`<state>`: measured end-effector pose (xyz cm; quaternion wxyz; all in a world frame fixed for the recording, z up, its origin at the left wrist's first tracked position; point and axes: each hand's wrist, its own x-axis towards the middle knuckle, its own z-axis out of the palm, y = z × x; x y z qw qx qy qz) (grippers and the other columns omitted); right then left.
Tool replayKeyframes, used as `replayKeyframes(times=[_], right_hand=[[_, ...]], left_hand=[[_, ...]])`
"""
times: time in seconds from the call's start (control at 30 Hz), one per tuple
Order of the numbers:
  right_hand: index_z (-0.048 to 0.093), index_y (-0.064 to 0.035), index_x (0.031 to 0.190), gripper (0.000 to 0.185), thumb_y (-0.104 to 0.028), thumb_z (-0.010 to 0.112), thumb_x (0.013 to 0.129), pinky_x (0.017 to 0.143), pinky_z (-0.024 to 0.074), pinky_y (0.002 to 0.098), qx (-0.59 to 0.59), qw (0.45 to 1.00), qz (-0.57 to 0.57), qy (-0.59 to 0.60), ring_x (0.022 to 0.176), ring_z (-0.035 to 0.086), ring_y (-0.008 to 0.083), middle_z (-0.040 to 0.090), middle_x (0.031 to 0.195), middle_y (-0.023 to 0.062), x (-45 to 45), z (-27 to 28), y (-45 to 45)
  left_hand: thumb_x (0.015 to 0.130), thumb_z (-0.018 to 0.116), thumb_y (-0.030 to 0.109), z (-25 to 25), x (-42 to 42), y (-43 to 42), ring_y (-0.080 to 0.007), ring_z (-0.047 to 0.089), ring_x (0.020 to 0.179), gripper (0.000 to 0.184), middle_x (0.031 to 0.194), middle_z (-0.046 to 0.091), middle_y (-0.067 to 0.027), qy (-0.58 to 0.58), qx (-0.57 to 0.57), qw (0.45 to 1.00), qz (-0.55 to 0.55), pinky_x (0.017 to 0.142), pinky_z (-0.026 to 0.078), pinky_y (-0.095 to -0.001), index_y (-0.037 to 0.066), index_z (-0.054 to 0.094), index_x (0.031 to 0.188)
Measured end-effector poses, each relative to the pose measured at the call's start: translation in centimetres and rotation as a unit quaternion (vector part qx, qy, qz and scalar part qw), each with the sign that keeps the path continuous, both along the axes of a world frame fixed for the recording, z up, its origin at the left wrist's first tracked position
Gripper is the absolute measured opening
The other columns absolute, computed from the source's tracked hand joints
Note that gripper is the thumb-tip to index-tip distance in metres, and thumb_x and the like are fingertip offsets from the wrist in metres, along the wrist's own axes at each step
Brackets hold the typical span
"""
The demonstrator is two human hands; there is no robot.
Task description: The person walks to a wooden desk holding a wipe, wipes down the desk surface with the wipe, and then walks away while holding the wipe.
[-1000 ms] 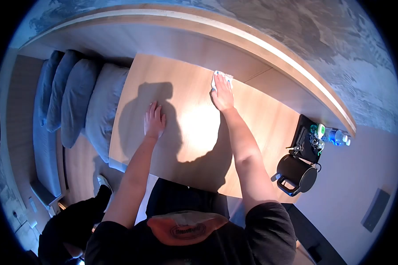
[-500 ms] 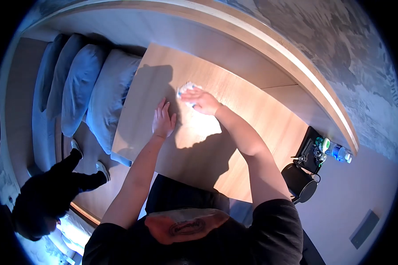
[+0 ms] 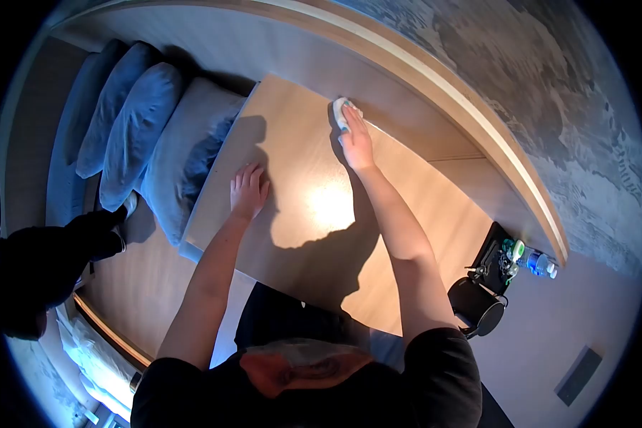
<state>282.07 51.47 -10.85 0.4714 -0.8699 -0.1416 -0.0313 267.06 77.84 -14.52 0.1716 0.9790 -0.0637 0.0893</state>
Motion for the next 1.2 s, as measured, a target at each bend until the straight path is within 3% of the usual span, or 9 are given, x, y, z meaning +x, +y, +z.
replayKeyframes(times=[0.07,0.2,0.53,0.83,0.93,1.03,1.07,1.2], right_hand=[[0.041,-0.0035,0.13,0.053,-0.016,0.046,0.08,0.107,0.0246,0.0403,-0.148,0.987,0.04,-0.048,0.129,0.033,0.0285,0.038,0.136,0.0166,1.7,-3.4,1.2],[0.03,-0.0049,0.136,0.06,-0.019,0.047,0.08,0.108,0.0224,0.0407,-0.299,0.949,0.056,-0.079,0.131,0.029,0.0259,0.03,0.142,0.0126,3.1,-4.4,4.1],[0.028,-0.0074,0.137,0.058,-0.017,0.045,0.082,0.109,0.0213,0.0385,-0.271,0.94,0.197,-0.064,0.13,0.029,0.0242,0.03,0.142,0.0114,7.1,-3.0,8.4],[0.027,-0.0099,0.138,0.062,-0.011,0.047,0.08,0.11,0.0183,0.0396,-0.243,0.922,0.265,-0.146,0.132,0.026,0.0252,0.029,0.142,0.0113,9.7,-3.9,14.5],[0.027,-0.0094,0.138,0.064,-0.01,0.049,0.078,0.11,0.0177,0.0404,-0.25,0.901,0.322,-0.15,0.133,0.025,0.0254,0.029,0.143,0.0108,7.7,-3.5,14.5],[0.027,-0.0092,0.138,0.067,-0.011,0.052,0.076,0.111,0.0168,0.041,-0.241,0.883,0.382,-0.129,0.134,0.024,0.0258,0.03,0.142,0.0103,3.1,-3.9,14.5],[0.027,-0.0097,0.138,0.067,-0.011,0.052,0.076,0.111,0.0171,0.0403,-0.252,0.878,0.389,-0.12,0.134,0.024,0.0251,0.03,0.142,0.0098,1.4,-3.7,14.2],[0.029,-0.0112,0.138,0.067,-0.01,0.053,0.075,0.111,0.0176,0.0386,-0.265,0.878,0.395,-0.058,0.134,0.024,0.0237,0.03,0.143,0.0084,-5.6,-2.4,12.2]], left_hand=[[0.079,0.059,0.023,-0.4,-0.2,0.6,-0.0311,0.042,0.115,0.039,0.124,0.046,-0.0103,-0.01,0.01,1.0,0.008,0.096,0.034,-0.0445,0.005,0.049,0.112],[0.08,0.058,0.026,-0.9,0.2,0.7,-0.0301,0.04,0.117,0.039,0.126,0.043,-0.0112,-0.001,-0.015,1.0,0.006,0.097,0.033,-0.0438,0.005,0.05,0.111],[0.077,0.062,0.023,-0.4,0.0,0.6,-0.0299,0.038,0.119,0.043,0.127,0.041,-0.0106,0.032,-0.031,0.999,0.012,0.095,0.035,-0.0424,0.004,0.049,0.113],[0.079,0.061,0.023,-0.5,-0.1,0.8,-0.0318,0.04,0.117,0.045,0.127,0.042,-0.0129,0.021,-0.052,0.998,0.007,0.093,0.036,-0.0424,0.001,0.046,0.115],[0.082,0.058,0.028,-1.0,-0.4,0.8,-0.0365,0.042,0.113,0.05,0.129,0.039,-0.0177,0.029,-0.084,0.996,0.032,0.092,0.037,-0.0433,-0.001,0.041,0.119],[0.085,0.053,0.035,-1.5,-0.2,1.0,-0.0404,0.043,0.109,0.057,0.133,0.035,-0.0217,-0.066,-0.072,0.995,0.019,0.09,0.038,-0.0443,-0.004,0.035,0.124],[0.088,0.048,0.04,-1.4,-0.3,1.0,-0.0419,0.04,0.112,0.06,0.136,0.03,-0.0229,-0.058,-0.09,0.994,0.016,0.092,0.036,-0.0464,-0.005,0.033,0.125],[0.086,0.05,0.04,-1.3,-0.6,1.3,-0.0451,0.031,0.12,0.061,0.138,0.025,-0.0243,-0.044,-0.145,0.988,0.004,0.098,0.029,-0.0523,-0.002,0.032,0.126]])
